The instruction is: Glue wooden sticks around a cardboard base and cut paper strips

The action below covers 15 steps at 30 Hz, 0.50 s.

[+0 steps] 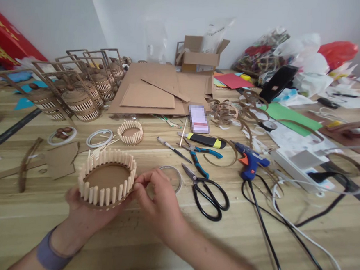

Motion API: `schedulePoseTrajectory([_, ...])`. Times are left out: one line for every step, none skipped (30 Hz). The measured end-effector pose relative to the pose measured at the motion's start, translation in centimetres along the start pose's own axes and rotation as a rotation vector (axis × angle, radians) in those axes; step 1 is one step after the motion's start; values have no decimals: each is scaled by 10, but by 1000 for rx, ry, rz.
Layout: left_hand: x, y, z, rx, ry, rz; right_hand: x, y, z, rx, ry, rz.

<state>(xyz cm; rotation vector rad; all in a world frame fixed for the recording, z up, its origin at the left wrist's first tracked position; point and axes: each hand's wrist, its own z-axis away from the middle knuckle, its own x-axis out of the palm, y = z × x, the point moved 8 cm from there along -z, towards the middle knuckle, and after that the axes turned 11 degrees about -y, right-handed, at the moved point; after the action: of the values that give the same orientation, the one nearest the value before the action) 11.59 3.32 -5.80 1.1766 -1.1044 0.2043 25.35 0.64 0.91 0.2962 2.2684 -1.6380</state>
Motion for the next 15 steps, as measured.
schedulePoseTrajectory([0, 0, 0, -10, 9, -7, 0, 1, 0, 3, -3, -12])
schedulePoseTrajectory([0, 0, 0, -16, 8, -13, 1, 2, 0, 10, -9, -26])
schedulePoseTrajectory([0, 0, 0, -16, 3, -22, 1, 3, 0, 18, -17, -44])
schedulePoseTrajectory([0, 0, 0, -16, -7, -34, 2, 5, 0, 25, -26, -63])
schedulePoseTrajectory([-1, 0, 0, -17, -14, -45, 2, 6, 0, 30, -35, -83])
schedulePoseTrajectory([-2, 0, 1, -15, -20, -50, 2, 7, 0, 35, -43, -103])
schedulePoseTrajectory([-5, -1, 2, -19, -28, -43, 1, 9, 0, 45, -48, -125])
schedulePoseTrajectory([-7, -3, 4, -26, -39, -27, 1, 12, -1, 63, -51, -152])
schedulePoseTrajectory([-9, -5, 5, -33, -51, -2, 1, 15, -1, 91, -51, -185])
schedulePoseTrajectory([-10, -7, 6, -37, -66, 24, 1, 20, -1, 126, -51, -222])
schedulePoseTrajectory([-11, -9, 6, -40, -81, 44, 1, 24, -1, 161, -55, -263])
schedulePoseTrajectory([-10, -10, 6, -43, -97, 55, 3, 28, -1, 189, -62, -302])
schedulePoseTrajectory([-8, -10, 5, -44, -109, 57, 4, 30, -2, 207, -73, -337])
schedulePoseTrajectory([-5, -10, 4, -40, -121, 52, 5, 32, -2, 218, -85, -361])
schedulePoseTrajectory([-1, -9, 2, -38, -132, 45, 6, 34, -3, 224, -94, -375])
